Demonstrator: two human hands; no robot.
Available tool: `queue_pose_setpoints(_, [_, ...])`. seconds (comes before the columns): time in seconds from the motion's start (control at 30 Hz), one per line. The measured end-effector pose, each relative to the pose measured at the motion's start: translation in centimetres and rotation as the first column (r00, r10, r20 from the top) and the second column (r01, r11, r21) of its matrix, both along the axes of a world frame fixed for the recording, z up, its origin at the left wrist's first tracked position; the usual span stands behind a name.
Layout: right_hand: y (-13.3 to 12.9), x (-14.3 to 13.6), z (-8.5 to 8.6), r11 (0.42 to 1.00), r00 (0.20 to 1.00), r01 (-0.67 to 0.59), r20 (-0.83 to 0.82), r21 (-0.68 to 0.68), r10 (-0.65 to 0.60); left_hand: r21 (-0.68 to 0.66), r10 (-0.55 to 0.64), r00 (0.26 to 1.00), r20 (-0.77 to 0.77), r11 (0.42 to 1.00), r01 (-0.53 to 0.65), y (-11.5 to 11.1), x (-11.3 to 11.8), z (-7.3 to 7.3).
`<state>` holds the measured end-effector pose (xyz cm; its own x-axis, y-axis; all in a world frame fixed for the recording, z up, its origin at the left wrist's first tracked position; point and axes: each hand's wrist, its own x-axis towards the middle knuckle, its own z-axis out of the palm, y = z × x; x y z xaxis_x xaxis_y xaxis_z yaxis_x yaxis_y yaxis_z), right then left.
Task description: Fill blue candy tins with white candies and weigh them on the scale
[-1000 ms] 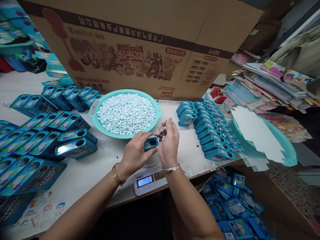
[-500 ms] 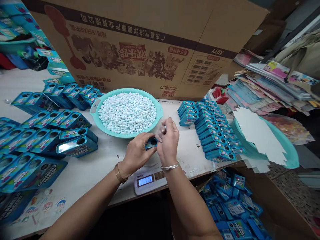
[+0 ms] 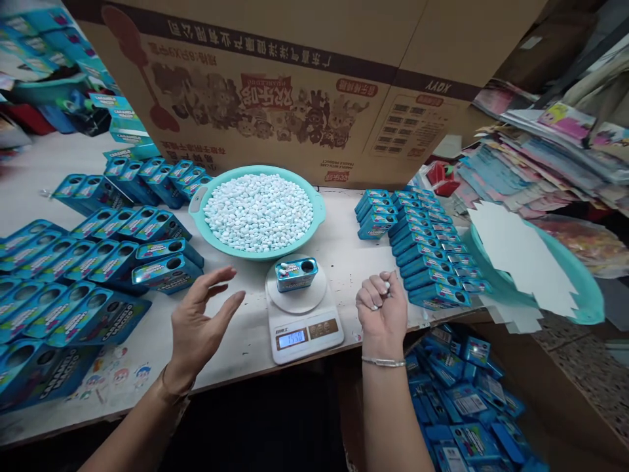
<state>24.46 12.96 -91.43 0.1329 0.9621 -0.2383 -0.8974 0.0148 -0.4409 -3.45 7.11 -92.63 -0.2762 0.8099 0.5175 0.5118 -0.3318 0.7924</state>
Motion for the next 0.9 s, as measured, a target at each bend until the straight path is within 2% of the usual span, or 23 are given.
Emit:
queue_pose_setpoints(0.13, [-0.7, -0.5, -1.3, 0.999, 1.000, -0.016, 0.001, -0.035, 0.016, -0.086, 0.029, 1.000, -0.001, 0.996, -0.029, -1.8, -1.0, -2.3])
queue_pose_setpoints(0.23, [-0.7, -1.0, -1.1, 0.999, 1.000, -0.016, -0.004, -0.039, 0.016, -0.088, 0.026, 0.999, -0.038, 0.996, -0.030, -2.2, -1.1, -2.8])
queue_pose_setpoints(0.4, [-0.2, -1.8, 0.2, 0.999, 0.999, -0.034, 0.040, 0.013, 0.034, -0.008, -0.004, 0.988, -0.156, 1.000, 0.003, -1.8, -0.1, -2.0])
queue_pose_setpoints(0.6, [0.3, -2.7, 1.4, 0.997, 0.996, -0.050, 0.078, 0.053, 0.046, 0.109, -0.011, 0.937, -0.349, 0.993, 0.052, -0.3, 1.6, -1.0])
queue_pose_setpoints(0.73, [0.9, -3.4, 2.1, 0.993, 0.991, -0.085, 0.115, 0.084, 0.075, 0.183, -0.008, 0.912, -0.410, 0.979, 0.091, 1.2, 2.5, -0.3])
queue_pose_setpoints(0.9, [1.4, -4.1, 2.7, 0.994, 0.994, -0.080, 0.075, 0.074, 0.074, 0.208, -0.014, 0.889, -0.458, 0.970, 0.123, 2.8, 3.5, 0.3])
